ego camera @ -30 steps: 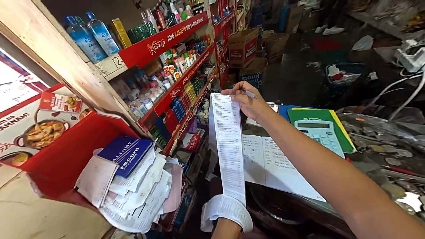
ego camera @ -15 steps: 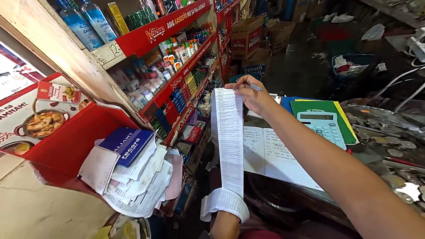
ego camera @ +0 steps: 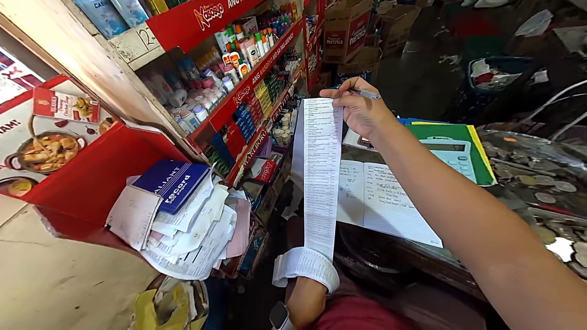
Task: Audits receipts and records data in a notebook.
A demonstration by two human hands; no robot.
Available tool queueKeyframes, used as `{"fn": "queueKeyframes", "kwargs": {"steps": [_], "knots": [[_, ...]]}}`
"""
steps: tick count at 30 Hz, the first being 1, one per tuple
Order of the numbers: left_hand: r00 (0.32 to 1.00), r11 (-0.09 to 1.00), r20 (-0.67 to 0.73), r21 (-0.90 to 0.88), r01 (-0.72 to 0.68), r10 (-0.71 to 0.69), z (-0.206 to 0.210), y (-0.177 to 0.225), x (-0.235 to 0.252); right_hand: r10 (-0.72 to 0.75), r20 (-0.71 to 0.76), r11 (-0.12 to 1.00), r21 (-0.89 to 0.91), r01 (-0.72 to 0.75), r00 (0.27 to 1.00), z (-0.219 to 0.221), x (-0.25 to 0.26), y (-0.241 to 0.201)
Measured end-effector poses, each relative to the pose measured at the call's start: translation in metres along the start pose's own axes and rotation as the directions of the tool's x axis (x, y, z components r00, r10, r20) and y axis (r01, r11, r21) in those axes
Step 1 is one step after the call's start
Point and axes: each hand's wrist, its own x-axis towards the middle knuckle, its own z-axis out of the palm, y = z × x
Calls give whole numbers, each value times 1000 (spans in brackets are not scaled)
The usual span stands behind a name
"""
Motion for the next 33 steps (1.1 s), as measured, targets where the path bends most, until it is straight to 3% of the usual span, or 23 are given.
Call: {"fn": "queueKeyframes", "kwargs": {"steps": [4, 8, 13, 18, 24, 26, 27, 29, 33], "knots": [[976, 994, 218, -100, 40, -18, -20, 3, -2, -14, -20, 1000, -4, 14, 1000, -3, 2, -1], [989, 994, 147, -108, 22, -6, -16, -4, -3, -17, -60, 1000, 20, 18, 998, -3, 4, -6], [968, 991, 247, -112, 73, -43, -15, -13, -3, -14, -195, 996, 81, 31, 981, -6, 15, -9], [990, 994, 134, -84, 63, -51, 20, -42, -17, -2, -359, 1000, -8, -1, 933, -8, 18, -11], [998, 997, -30, -52, 55, -56, 14, -49, -25, 6, -400, 1000, 24, 4, 917, -10, 18, -11], [954, 969, 206, -79, 236, -216, -26, -29, -16, 16, -398, 999, 40, 0, 917, -10, 18, -10], [948, 963, 223, -98, 252, -226, -28, -30, -16, 19, -398, 999, 46, -1, 917, -11, 19, -9], [994, 985, -51, -147, 91, -99, 11, -55, -29, 26, -397, 999, 53, -5, 917, -12, 18, -7], [990, 979, -135, -204, 8, -37, 20, -66, -30, 25, -402, 998, 58, -2, 915, -15, 15, -7]]}}
